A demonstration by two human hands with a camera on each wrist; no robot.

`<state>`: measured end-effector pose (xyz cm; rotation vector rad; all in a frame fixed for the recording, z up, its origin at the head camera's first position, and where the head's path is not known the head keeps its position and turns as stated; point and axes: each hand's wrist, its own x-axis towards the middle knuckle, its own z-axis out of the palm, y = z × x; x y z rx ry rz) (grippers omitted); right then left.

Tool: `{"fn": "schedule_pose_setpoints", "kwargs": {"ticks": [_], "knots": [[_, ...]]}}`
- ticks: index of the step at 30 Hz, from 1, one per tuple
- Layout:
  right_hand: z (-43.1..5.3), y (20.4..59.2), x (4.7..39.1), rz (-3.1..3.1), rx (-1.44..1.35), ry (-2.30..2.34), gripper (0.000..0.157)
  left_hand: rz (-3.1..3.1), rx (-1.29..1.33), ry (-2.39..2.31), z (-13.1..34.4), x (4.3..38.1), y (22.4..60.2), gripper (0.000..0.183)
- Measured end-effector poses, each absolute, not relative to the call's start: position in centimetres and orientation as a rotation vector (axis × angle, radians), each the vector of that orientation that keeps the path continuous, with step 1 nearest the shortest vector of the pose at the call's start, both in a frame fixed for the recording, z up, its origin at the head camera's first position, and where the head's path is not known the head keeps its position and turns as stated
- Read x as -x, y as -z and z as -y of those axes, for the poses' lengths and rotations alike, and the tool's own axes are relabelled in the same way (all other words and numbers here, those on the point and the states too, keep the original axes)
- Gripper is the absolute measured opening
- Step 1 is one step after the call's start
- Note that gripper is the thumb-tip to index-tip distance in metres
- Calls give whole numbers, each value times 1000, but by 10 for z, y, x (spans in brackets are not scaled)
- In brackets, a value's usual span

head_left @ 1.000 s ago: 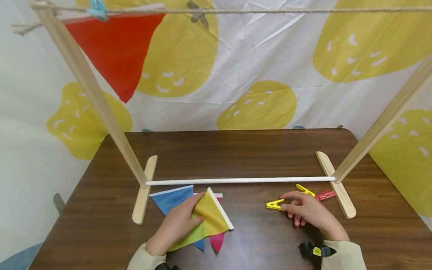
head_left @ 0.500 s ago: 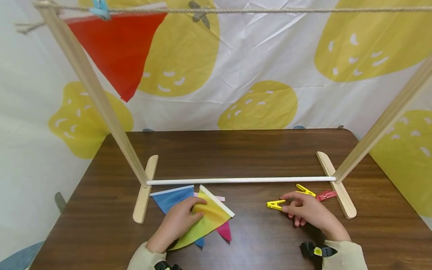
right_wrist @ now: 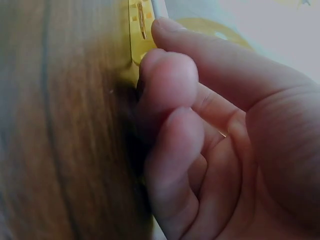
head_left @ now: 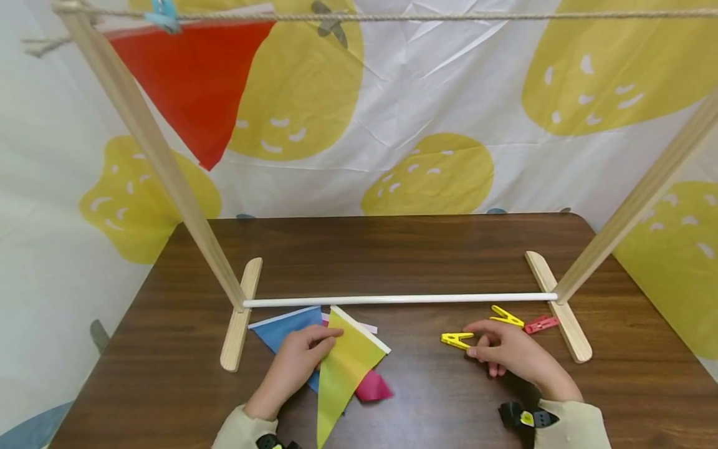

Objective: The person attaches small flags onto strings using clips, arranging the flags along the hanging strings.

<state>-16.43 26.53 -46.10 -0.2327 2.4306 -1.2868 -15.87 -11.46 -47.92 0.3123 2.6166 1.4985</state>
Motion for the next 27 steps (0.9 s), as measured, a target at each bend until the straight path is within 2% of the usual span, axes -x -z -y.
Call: {"fn": "schedule_pose_setpoints", "kwargs": {"ticks": [9,13,27], "knots": [[-263,460,164,-2457,222,1263,45,-2677,-111,-1645,112,160,478,17],[-263,461,163,-2483,196,1256,47,-2697,-80,-1662,113,160,478,23],[-257,457,164,-2578,126,1174,46,-2795,50,-1866,119,161,475,21]]}}
